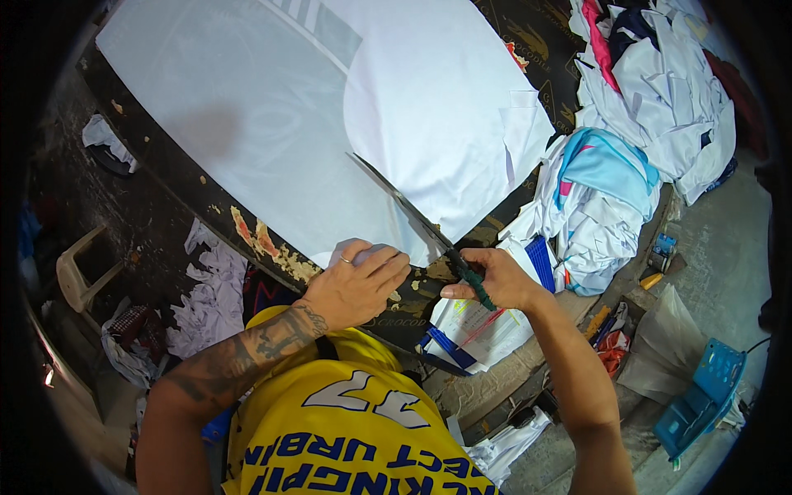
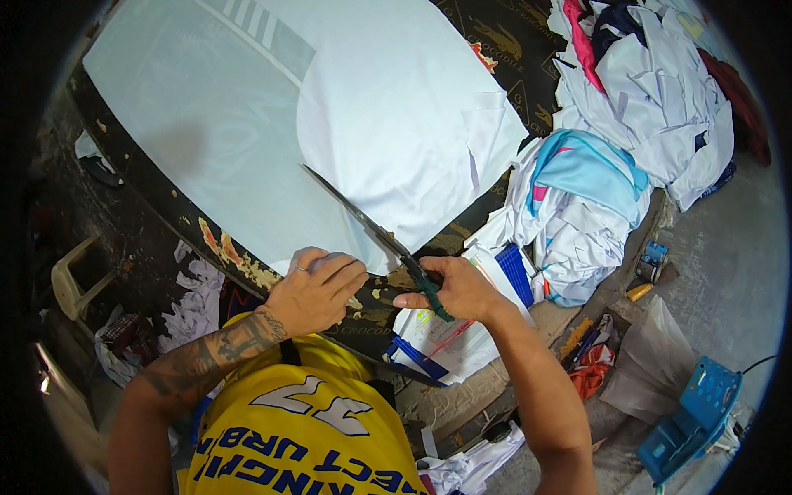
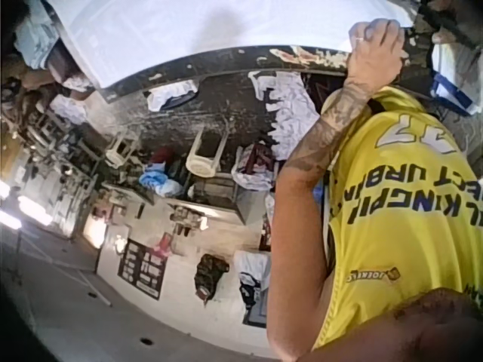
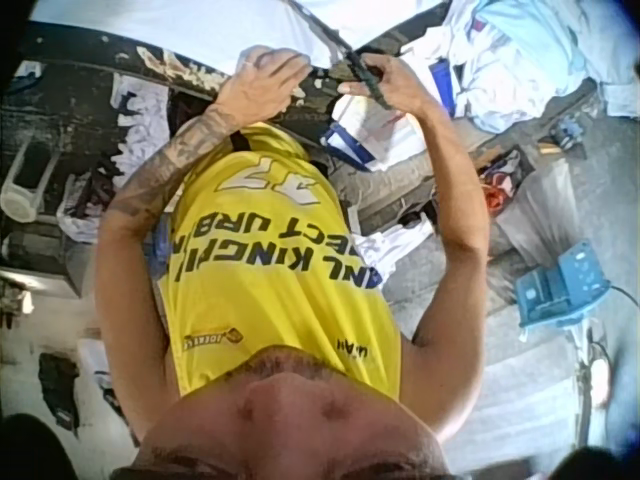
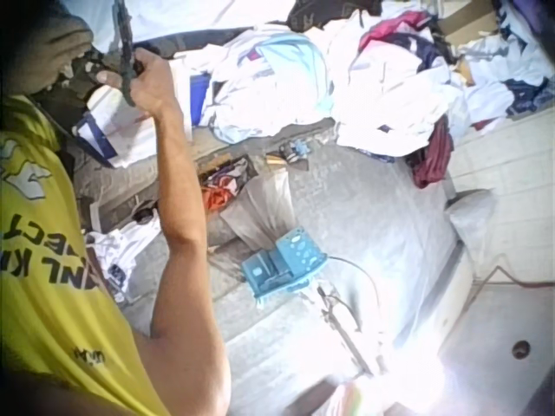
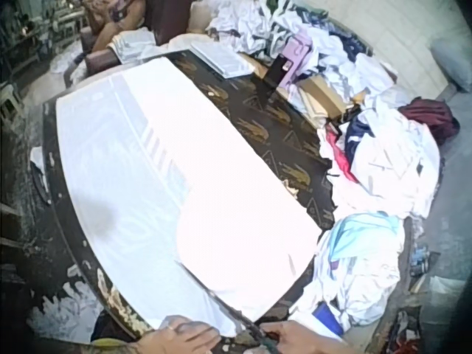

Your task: The person cuts printed fabric pieces using shears. They place a large white sheet with a blue graphic on a table, align it, and trim the edges to shape. The person repeats this process with multiple sheets, cutting along the printed outlines and setting the finished pieces aside.

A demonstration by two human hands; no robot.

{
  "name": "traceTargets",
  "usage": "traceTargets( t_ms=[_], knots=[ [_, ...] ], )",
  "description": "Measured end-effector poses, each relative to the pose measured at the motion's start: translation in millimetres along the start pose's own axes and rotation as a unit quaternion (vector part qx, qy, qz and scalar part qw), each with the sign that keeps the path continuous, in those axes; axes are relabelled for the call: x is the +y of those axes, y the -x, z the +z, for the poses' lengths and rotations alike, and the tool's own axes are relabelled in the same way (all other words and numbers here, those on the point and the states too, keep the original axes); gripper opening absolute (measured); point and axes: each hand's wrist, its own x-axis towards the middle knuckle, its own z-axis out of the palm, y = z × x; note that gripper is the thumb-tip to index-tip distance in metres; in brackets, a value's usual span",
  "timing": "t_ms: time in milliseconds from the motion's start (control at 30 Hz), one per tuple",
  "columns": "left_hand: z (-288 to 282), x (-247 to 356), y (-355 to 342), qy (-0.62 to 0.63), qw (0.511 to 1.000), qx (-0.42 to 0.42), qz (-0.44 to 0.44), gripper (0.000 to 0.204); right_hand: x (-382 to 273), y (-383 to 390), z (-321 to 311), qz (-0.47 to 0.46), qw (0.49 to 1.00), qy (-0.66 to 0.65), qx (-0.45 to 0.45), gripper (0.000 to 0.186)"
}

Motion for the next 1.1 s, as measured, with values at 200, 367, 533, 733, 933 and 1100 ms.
traceTargets(
  t_ms=[200, 367, 533, 733, 933, 1100],
  knots=[
    [1.8, -2.9, 0.3, 0.01, 1.0, 0.01, 0.002, 0.051, -11.2, 1.2, 15.2, 0.036, 0.999, 0.018, 0.01, 0.064],
    [-18.1, -2.8, -7.6, 0.122, 0.992, -0.026, -0.036, 0.048, -28.1, -0.4, 38.4, 0.079, 0.996, -0.033, 0.023, 0.056],
    [-83.7, -39.9, 4.9, 0.202, 0.976, -0.055, -0.064, 0.039, -54.8, -1.2, 68.0, 0.06, 0.992, -0.062, 0.089, 0.069],
    [-132.5, -134.6, 32.1, 0.236, 0.961, -0.117, -0.086, 0.023, -91.2, -8.6, 98.1, 0.121, 0.983, -0.097, 0.099, 0.069],
    [-144.2, -163.5, 20.5, 0.293, 0.929, -0.223, -0.028, 0.022, -133.9, -24.6, 128.2, 0.2, 0.96, -0.17, 0.096, 0.07],
    [-148.4, -182.4, 11.6, 0.328, 0.907, -0.264, 0.009, 0.022, -170.4, -49.8, 144.1, 0.165, 0.93, -0.255, 0.205, 0.081]
  ],
)
